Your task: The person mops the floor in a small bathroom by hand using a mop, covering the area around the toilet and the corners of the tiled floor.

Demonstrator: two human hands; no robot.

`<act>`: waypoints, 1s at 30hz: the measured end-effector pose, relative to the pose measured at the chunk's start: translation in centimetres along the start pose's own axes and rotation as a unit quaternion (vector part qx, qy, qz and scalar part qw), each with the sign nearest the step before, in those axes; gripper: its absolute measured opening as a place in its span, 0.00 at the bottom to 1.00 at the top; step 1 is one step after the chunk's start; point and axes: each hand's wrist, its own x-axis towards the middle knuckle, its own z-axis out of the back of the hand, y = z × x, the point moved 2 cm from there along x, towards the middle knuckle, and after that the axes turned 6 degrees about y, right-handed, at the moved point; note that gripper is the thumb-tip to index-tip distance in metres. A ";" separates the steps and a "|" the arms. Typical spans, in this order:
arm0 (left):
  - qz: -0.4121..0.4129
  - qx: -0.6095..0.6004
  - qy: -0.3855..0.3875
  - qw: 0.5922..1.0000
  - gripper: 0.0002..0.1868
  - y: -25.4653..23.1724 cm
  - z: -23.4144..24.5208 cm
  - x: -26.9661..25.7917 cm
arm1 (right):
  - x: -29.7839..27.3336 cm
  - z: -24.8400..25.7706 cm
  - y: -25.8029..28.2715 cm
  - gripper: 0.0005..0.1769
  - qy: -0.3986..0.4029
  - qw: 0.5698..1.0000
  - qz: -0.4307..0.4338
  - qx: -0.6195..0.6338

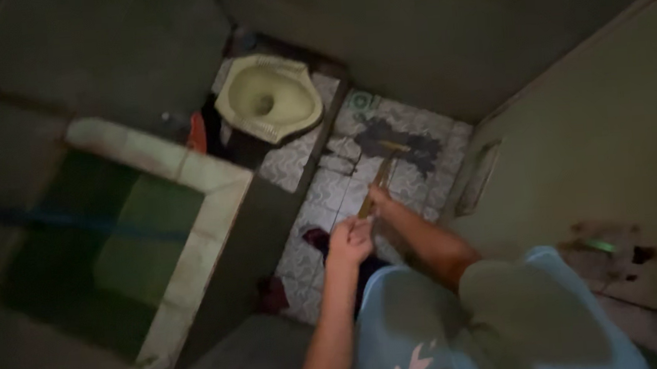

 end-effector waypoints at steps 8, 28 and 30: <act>0.110 0.035 0.019 0.993 0.18 3.6 0.1 3.0 | -0.9 0.9 3.1 0.18 -0.023 0.999 -0.034 0.030; 0.152 0.149 -0.078 0.974 0.10 -9.1 -13.2 11.4 | 6.4 -3.8 16.4 0.09 -0.100 0.984 -0.005 0.147; 0.219 0.086 -0.058 0.970 0.10 -9.6 -15.8 13.4 | 7.5 -4.2 18.4 0.10 -0.099 0.981 -0.007 0.165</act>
